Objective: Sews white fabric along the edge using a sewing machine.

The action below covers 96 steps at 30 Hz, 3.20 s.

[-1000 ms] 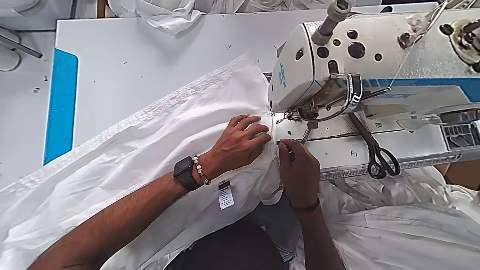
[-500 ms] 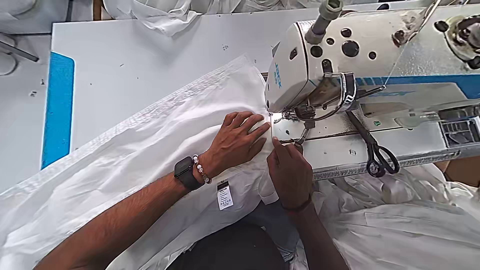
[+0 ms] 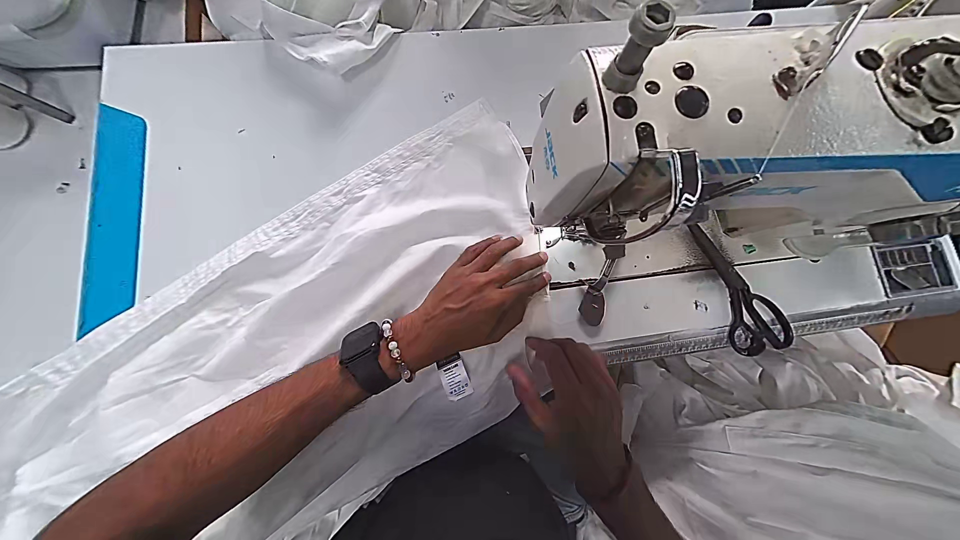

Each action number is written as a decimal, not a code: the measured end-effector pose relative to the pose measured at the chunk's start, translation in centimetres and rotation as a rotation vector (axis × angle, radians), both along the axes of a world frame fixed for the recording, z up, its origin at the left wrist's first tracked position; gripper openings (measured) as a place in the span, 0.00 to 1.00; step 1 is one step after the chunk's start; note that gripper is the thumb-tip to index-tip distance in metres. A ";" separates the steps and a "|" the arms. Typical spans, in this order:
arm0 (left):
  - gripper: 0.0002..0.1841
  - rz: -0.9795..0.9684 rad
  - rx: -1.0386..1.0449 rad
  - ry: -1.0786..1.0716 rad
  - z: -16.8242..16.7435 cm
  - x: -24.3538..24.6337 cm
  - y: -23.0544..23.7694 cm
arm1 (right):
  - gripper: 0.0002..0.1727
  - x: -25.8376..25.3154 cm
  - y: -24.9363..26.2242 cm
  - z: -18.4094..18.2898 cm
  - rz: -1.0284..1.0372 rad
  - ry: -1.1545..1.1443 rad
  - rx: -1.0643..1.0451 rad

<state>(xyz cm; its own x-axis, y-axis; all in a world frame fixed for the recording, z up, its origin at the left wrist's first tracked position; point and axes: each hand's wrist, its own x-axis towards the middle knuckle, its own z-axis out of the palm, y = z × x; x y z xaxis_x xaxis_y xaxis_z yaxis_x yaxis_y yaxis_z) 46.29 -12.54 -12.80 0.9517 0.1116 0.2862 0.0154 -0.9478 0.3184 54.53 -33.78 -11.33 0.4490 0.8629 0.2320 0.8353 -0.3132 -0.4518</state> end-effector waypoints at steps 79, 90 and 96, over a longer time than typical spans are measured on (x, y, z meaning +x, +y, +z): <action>0.17 0.224 0.255 0.156 4.9 0.0 4.4 | 0.20 4.6 9.5 -0.7 -0.228 -0.273 -0.157; 0.40 0.672 0.094 0.339 -0.2 -14.4 6.3 | 0.14 5.4 8.3 0.6 -0.297 0.108 -0.097; 0.34 0.502 0.158 0.483 4.5 -5.8 15.6 | 0.18 2.9 8.9 -0.4 -0.326 0.021 -0.045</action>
